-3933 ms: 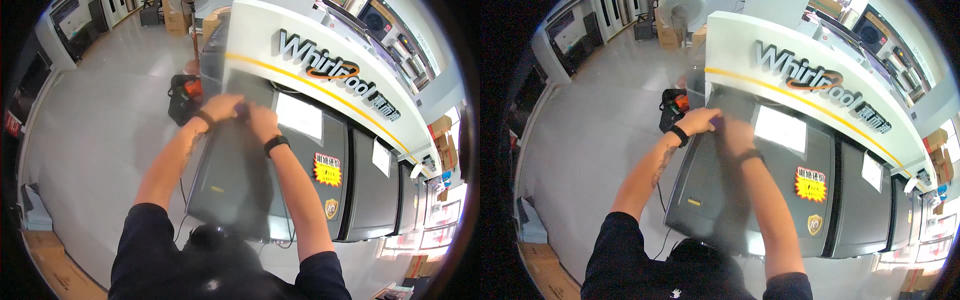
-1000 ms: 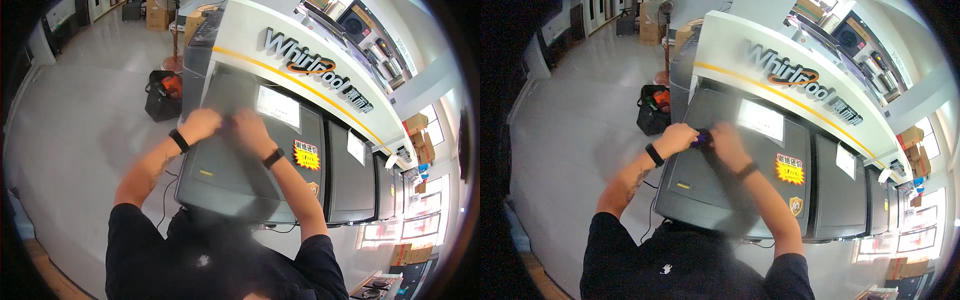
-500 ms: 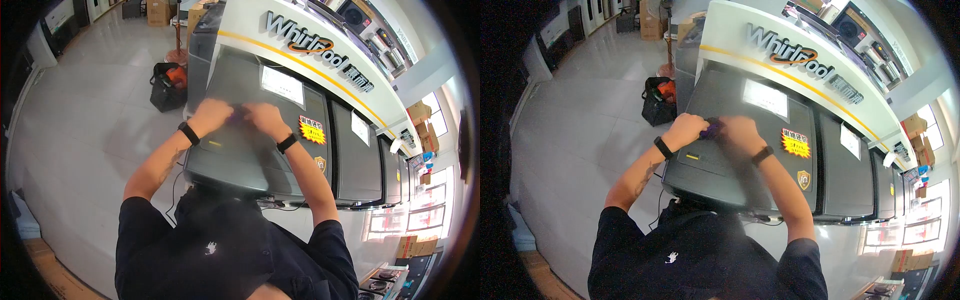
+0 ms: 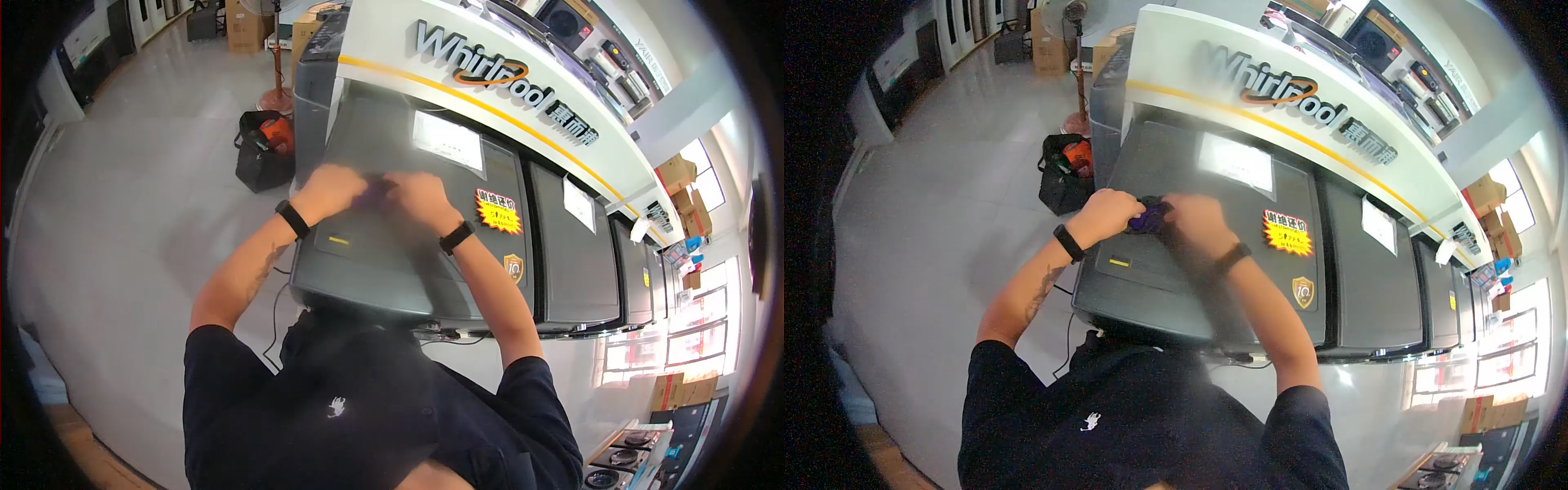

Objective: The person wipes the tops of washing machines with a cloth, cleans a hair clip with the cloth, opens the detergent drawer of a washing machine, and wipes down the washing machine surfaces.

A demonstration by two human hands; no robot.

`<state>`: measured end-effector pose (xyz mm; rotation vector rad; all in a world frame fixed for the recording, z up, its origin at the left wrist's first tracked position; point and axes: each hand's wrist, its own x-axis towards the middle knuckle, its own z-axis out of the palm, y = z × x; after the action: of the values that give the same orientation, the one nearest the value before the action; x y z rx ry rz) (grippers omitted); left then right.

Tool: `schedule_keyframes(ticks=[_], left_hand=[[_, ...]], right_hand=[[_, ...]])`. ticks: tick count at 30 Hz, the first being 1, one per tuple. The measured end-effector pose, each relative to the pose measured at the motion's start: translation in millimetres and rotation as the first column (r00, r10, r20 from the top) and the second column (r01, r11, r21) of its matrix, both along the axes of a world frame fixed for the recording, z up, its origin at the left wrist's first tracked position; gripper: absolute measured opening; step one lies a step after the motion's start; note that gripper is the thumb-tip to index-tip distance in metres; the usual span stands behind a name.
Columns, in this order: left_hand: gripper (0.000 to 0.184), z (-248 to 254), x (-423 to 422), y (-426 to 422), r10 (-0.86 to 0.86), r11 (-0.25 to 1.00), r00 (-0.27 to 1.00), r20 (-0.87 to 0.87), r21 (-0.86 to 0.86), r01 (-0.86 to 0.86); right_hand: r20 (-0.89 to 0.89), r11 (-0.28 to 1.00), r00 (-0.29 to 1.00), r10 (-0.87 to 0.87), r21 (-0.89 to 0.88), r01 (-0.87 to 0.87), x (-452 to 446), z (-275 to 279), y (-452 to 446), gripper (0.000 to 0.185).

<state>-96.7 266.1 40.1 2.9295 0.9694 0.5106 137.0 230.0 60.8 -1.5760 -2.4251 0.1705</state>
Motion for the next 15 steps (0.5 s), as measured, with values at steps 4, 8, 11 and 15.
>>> schedule_keyframes(ticks=[4,8,11,15], left_hand=[[0.013,20.0,3.5,0.4,0.002,0.999,1.0,-0.028,-0.054,-0.003],[0.01,16.4,3.5,12.1,-0.026,0.997,0.997,-0.079,-0.077,0.02],[0.009,21.8,3.5,10.4,-0.021,0.993,0.994,-0.103,-0.114,0.009],[0.007,27.1,1.6,13.2,-0.031,0.988,0.995,-0.099,-0.152,0.015]], right_hand=[[0.035,0.998,0.999,0.001,0.065,-0.003,-4.0,8.8,-4.9,0.031],[0.02,0.998,0.998,-0.062,0.011,0.062,-13.3,20.2,-15.4,0.027],[-0.04,0.996,0.997,-0.071,0.044,0.073,-17.1,17.0,-21.1,0.025],[-0.114,0.993,0.992,-0.055,0.096,0.066,-16.1,7.6,-22.0,0.027]])
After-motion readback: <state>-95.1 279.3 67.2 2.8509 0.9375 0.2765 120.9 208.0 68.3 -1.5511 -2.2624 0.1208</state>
